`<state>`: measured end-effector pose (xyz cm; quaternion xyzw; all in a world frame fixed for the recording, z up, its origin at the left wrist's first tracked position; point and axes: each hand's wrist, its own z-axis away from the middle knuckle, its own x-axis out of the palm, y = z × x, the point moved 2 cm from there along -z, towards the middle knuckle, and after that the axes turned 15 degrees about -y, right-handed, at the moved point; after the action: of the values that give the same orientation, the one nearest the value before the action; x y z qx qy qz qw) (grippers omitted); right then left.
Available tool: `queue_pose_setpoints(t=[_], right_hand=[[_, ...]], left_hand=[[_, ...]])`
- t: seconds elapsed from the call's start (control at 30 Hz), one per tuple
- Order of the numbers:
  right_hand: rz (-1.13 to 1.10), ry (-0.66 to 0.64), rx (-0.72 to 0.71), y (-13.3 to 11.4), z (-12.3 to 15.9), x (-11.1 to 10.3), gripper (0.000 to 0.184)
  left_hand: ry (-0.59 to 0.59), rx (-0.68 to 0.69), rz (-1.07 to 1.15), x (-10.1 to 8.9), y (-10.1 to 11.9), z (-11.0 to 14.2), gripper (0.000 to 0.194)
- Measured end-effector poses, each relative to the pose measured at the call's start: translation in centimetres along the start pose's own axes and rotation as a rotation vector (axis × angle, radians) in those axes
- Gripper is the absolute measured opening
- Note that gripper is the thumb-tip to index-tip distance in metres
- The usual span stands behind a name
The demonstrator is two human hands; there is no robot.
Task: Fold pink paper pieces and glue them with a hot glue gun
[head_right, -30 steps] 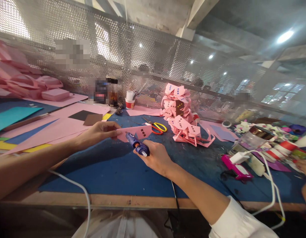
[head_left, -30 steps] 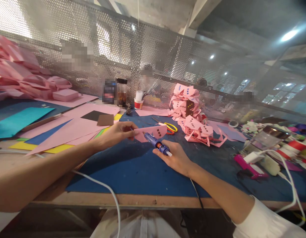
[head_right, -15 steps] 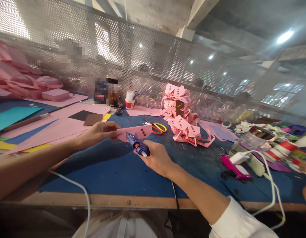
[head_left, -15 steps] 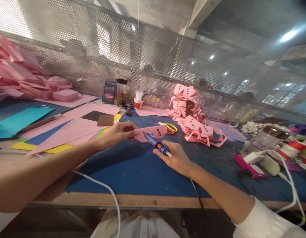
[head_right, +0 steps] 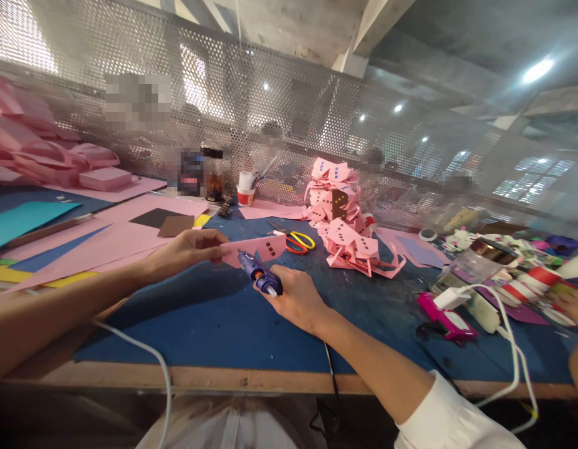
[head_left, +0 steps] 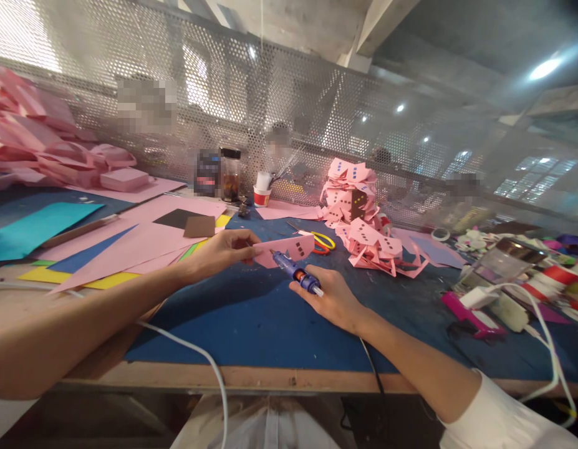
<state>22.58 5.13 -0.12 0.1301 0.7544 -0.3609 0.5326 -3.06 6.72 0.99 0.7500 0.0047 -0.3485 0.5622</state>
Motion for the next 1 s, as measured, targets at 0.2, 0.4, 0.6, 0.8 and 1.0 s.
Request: queue_pose_setpoints(t=[0.2, 0.4, 0.6, 0.8, 1.0], right_hand=[[-0.016, 0.022, -0.011, -0.17, 0.02, -0.10, 0.029], [-0.006, 0.010, -0.004, -0.11, 0.04, -0.13, 0.031], [-0.014, 0.014, 0.010, -0.08, 0.03, -0.08, 0.032], [-0.147, 0.021, 0.008, -0.64, 0.08, -0.68, 0.031], [-0.430, -0.048, 0.108, -0.41, 0.29, -0.67, 0.033]], left_hand=[[0.007, 0.004, 0.001, 0.08, 0.06, 0.00, 0.034], [0.004, 0.013, 0.011, 0.07, -0.05, -0.01, 0.032], [0.008, 0.020, 0.008, 0.08, -0.05, 0.05, 0.032], [0.011, 0.010, 0.018, -0.13, -0.30, 0.01, 0.032], [0.018, -0.004, 0.021, -0.16, -0.49, 0.02, 0.031]])
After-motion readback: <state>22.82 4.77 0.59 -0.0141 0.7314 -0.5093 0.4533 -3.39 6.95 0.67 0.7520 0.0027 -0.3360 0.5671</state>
